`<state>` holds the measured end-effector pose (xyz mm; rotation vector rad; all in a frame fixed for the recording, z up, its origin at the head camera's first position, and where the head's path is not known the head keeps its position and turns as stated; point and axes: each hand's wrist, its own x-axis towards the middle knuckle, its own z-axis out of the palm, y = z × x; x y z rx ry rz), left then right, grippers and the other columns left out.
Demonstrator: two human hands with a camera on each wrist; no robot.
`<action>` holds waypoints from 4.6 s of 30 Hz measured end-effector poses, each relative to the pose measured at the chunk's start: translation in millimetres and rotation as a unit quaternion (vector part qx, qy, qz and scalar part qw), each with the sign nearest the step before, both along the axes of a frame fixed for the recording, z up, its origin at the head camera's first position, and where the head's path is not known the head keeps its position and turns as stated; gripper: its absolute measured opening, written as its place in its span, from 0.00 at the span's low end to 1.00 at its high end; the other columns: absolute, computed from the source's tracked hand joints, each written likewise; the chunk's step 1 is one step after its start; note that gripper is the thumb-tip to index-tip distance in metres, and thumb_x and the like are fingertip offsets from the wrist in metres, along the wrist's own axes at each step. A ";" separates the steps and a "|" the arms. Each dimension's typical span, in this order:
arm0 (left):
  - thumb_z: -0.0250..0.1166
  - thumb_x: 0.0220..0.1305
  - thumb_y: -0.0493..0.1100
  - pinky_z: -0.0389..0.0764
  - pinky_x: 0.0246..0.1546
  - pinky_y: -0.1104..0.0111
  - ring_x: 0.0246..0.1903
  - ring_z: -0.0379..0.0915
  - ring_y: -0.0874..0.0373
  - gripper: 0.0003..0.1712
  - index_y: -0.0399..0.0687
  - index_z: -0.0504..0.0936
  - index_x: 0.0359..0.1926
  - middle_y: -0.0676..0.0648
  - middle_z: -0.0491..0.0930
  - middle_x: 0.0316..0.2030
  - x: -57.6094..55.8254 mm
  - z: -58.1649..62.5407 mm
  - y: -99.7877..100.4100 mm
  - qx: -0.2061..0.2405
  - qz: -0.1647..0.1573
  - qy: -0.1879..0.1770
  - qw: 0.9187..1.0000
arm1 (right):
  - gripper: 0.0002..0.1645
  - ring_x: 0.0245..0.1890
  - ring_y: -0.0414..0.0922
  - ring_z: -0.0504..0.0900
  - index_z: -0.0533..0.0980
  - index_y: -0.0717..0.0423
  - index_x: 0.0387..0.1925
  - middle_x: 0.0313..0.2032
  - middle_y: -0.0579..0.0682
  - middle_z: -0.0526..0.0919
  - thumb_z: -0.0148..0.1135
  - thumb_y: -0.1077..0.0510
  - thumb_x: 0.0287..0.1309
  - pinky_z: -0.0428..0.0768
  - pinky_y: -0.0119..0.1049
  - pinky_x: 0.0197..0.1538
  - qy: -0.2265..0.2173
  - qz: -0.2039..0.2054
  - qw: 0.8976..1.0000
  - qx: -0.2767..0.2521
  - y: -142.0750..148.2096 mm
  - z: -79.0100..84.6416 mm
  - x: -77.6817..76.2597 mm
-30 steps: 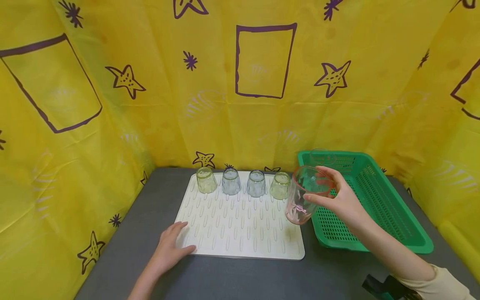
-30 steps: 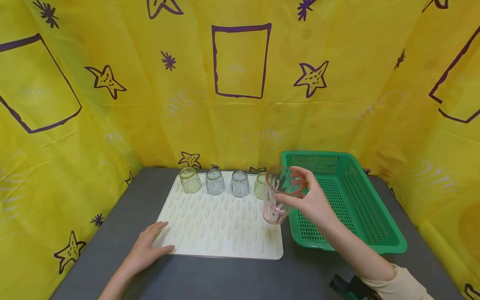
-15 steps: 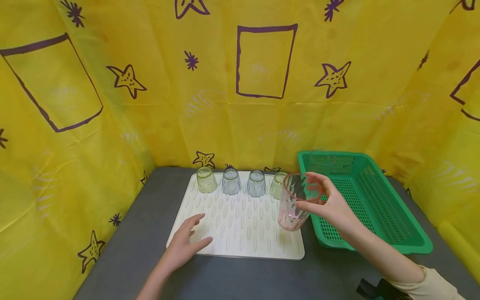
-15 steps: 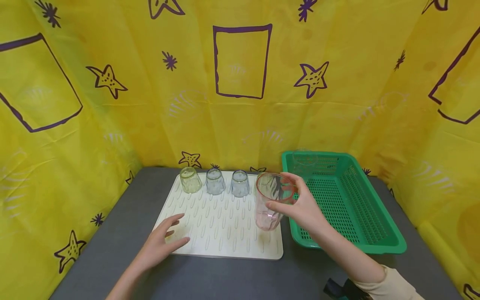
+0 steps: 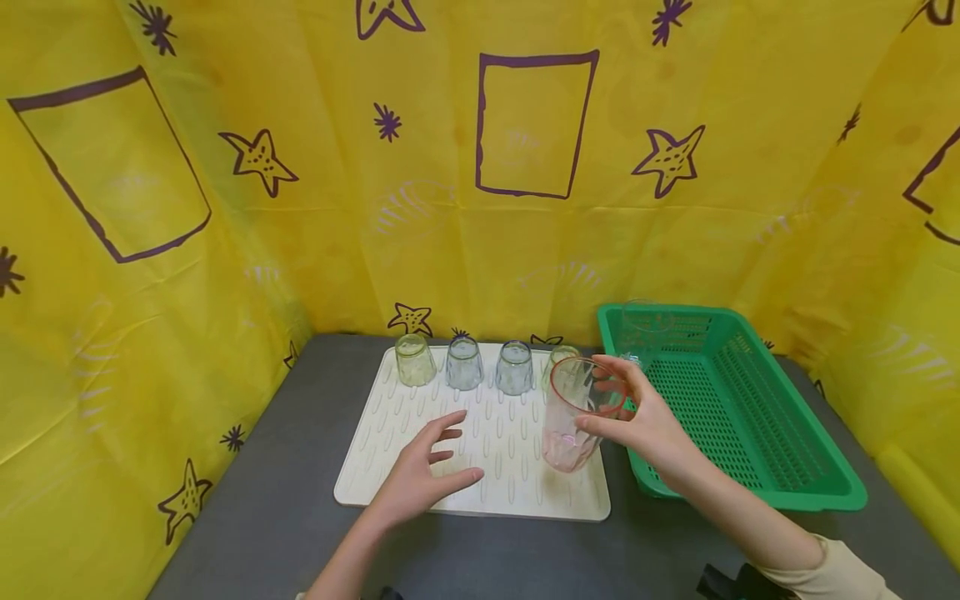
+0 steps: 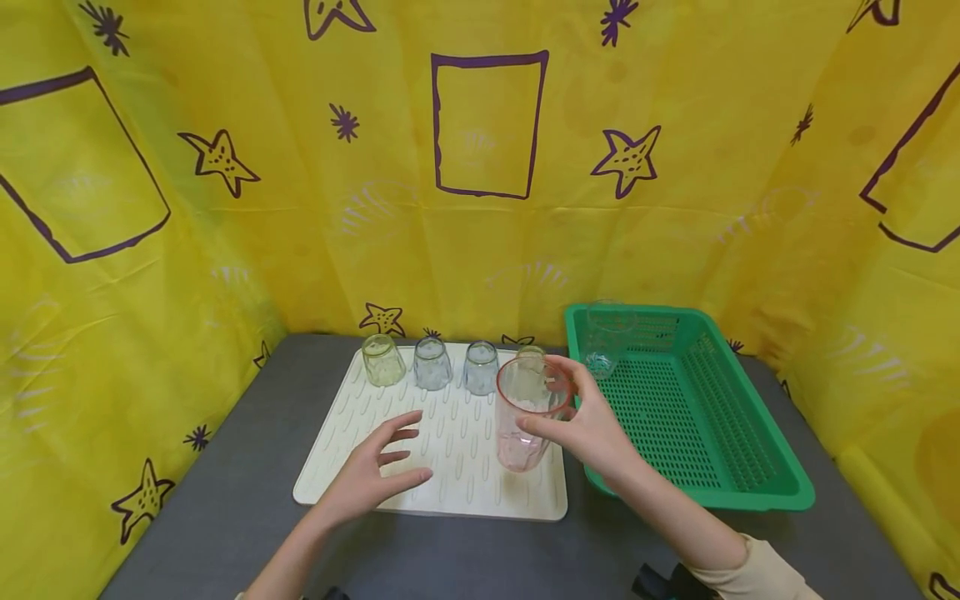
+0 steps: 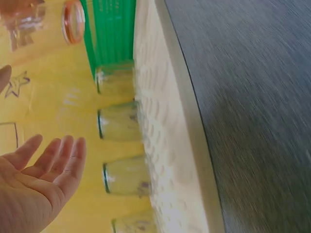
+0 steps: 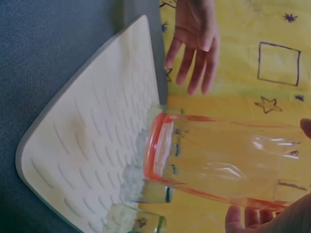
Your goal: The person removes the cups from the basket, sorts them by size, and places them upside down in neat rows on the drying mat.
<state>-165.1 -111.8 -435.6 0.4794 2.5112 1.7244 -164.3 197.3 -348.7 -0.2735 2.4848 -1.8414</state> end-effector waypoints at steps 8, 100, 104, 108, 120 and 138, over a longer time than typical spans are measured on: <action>0.76 0.51 0.52 0.75 0.55 0.62 0.60 0.69 0.57 0.43 0.62 0.67 0.67 0.58 0.68 0.64 -3.1 8.2 27.8 0.011 -0.043 0.007 0.999 | 0.46 0.50 0.55 0.73 0.61 0.53 0.69 0.60 0.56 0.67 0.74 0.59 0.51 0.78 0.36 0.46 0.011 0.007 1.000 -0.011 -5.8 -7.9 -0.3; 0.67 0.59 0.34 0.77 0.51 0.65 0.56 0.71 0.51 0.37 0.36 0.61 0.67 0.37 0.70 0.63 -3.3 17.0 79.3 0.360 -0.042 -0.132 0.923 | 0.41 0.54 0.52 0.72 0.65 0.48 0.67 0.57 0.54 0.72 0.71 0.63 0.52 0.79 0.43 0.50 0.075 0.095 0.992 -0.044 -11.0 -56.8 9.8; 0.66 0.61 0.35 0.78 0.51 0.63 0.58 0.69 0.47 0.37 0.37 0.60 0.68 0.37 0.67 0.64 -1.2 18.7 80.2 0.379 -0.042 -0.153 0.912 | 0.42 0.50 0.63 0.75 0.63 0.49 0.67 0.56 0.64 0.68 0.70 0.65 0.52 0.84 0.46 0.37 0.046 0.113 0.989 -0.081 -13.6 -57.1 11.4; 0.65 0.61 0.36 0.79 0.51 0.63 0.60 0.68 0.45 0.38 0.38 0.59 0.69 0.38 0.66 0.64 0.3 20.0 80.7 0.389 -0.040 -0.167 0.905 | 0.43 0.53 0.65 0.74 0.61 0.51 0.68 0.56 0.67 0.66 0.70 0.66 0.52 0.84 0.45 0.36 0.032 0.127 0.986 -0.107 -15.4 -57.6 11.7; 0.65 0.63 0.39 0.79 0.51 0.65 0.57 0.72 0.52 0.40 0.37 0.55 0.71 0.39 0.64 0.66 3.2 21.3 81.8 0.412 -0.042 -0.198 0.889 | 0.46 0.52 0.57 0.76 0.60 0.51 0.69 0.62 0.61 0.67 0.71 0.67 0.51 0.83 0.44 0.41 0.018 0.116 0.987 -0.111 -17.4 -60.1 11.7; 0.64 0.64 0.40 0.76 0.54 0.62 0.61 0.68 0.49 0.42 0.39 0.52 0.72 0.36 0.63 0.67 -0.8 18.4 70.9 0.357 -0.064 -0.177 0.915 | 0.44 0.51 0.57 0.76 0.60 0.55 0.68 0.60 0.67 0.67 0.70 0.69 0.51 0.83 0.41 0.45 0.028 0.126 0.983 -0.129 -16.2 -63.3 13.8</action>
